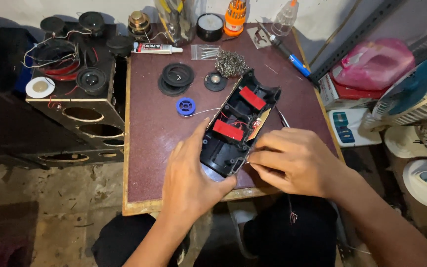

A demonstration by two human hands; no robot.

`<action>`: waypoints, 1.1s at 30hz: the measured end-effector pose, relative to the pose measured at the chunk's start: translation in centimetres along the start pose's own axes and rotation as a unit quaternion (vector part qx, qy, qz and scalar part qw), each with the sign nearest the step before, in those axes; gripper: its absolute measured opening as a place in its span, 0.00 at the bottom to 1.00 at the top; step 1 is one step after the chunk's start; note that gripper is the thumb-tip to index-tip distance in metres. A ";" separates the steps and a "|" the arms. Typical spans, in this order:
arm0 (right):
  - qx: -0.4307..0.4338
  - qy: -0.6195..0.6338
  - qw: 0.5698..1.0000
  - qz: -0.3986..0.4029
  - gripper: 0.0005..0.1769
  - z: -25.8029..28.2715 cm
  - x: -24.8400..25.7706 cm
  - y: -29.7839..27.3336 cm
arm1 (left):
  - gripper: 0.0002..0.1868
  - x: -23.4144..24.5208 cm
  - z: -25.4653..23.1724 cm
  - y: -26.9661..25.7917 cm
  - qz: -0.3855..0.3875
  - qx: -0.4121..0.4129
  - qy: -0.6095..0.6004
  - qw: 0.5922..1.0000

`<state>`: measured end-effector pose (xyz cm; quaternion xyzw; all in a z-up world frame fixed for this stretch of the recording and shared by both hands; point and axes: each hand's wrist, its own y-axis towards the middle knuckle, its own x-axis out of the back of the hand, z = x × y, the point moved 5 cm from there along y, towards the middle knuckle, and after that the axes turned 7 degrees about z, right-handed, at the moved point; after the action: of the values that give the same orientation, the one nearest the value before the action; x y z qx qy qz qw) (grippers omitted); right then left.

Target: The person works on a disassembled electronic device, using a screwdriver to manipulate internal components and wires. They briefly pick up a metal bar and then continue adjusting the device's interior.

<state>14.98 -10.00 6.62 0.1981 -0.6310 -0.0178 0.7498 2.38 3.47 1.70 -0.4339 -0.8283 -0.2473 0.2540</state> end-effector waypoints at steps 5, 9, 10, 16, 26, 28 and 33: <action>0.014 -0.009 1.000 0.023 0.01 -0.1 -0.6 0.2 | 0.55 -0.2 0.2 0.0 -0.009 -0.010 0.011 1.000; 0.019 -0.014 1.000 0.016 0.01 -0.1 -0.6 0.4 | 0.54 -0.2 0.2 -0.1 -0.014 -0.028 0.008 0.999; 0.019 -0.014 1.000 0.016 0.01 -0.1 -0.6 0.4 | 0.54 -0.2 0.2 -0.2 -0.010 -0.029 0.005 1.000; 0.024 -0.029 0.999 0.027 0.01 -0.3 -1.0 0.2 | 0.54 -0.2 0.3 -0.1 -0.019 -0.060 0.001 0.998; 0.062 -0.036 0.997 0.035 0.05 -0.1 -1.2 0.8 | 0.57 -0.4 0.8 0.4 0.018 -0.024 -0.040 0.999; 0.063 -0.031 0.997 0.027 0.10 0.0 -1.1 1.0 | 0.57 -0.4 0.8 0.4 0.004 -0.054 -0.037 0.998; 0.065 -0.026 0.997 0.034 0.08 -0.2 -1.2 1.0 | 0.58 -0.4 1.1 0.5 0.013 -0.053 -0.049 0.997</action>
<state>14.69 -8.71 5.76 0.2247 -0.6563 0.0435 0.7190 2.79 4.14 0.72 -0.4689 -0.8200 -0.2657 0.1925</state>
